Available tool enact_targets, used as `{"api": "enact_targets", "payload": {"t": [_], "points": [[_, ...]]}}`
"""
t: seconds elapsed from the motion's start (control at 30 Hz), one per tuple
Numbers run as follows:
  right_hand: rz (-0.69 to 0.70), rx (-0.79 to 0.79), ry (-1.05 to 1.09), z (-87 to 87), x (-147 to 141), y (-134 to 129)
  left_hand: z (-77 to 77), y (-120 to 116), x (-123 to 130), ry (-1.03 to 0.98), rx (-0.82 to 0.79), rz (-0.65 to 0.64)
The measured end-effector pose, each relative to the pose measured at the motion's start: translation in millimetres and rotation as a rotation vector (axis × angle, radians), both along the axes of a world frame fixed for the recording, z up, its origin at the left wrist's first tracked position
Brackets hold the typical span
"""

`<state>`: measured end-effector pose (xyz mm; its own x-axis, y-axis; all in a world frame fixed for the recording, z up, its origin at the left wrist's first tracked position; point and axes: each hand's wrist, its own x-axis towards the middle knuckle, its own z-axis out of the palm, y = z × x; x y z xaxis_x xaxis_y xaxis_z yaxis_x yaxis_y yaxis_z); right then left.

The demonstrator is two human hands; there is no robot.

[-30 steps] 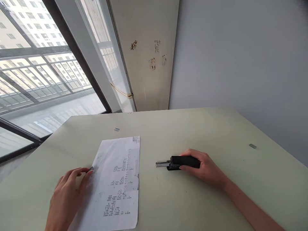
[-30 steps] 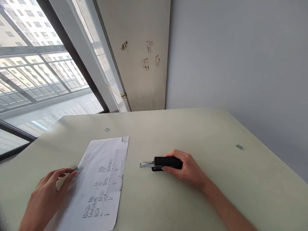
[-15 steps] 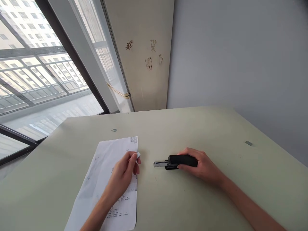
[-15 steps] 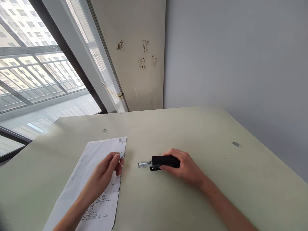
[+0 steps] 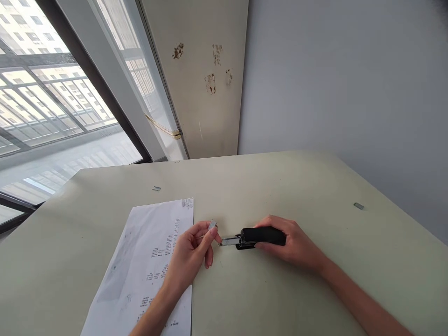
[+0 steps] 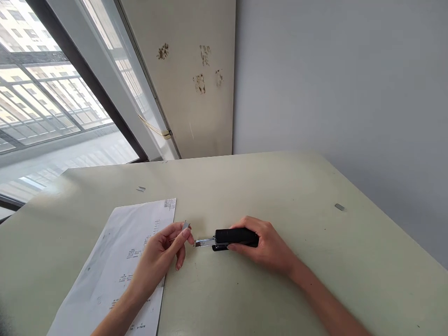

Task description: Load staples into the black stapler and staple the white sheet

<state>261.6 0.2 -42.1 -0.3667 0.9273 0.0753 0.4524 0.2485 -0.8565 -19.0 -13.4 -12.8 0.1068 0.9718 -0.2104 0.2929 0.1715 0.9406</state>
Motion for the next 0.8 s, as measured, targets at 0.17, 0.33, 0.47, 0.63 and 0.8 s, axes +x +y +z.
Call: {"api": "enact_targets", "payload": {"t": [0.17,0.33,0.47,0.63,0.8], "points": [[0.002,-0.012,0.001,0.4,0.0,-0.4,-14.0,-8.2,-1.0,0.26,0.249,-0.033],[0.013,-0.019,0.005,-2.4,1.8,0.1,-14.8,-12.4,-4.5,0.548,0.607,-0.135],[0.022,-0.025,0.013,-3.7,2.8,0.4,-15.0,-9.1,-8.0,0.671,0.816,-0.173],[0.034,-0.011,0.015,-3.5,2.9,1.3,-14.9,-4.6,-10.6,0.713,0.909,-0.255],[0.035,-0.013,0.013,-0.7,2.2,0.9,-13.7,-4.1,-9.6,0.695,0.906,-0.298]]}}
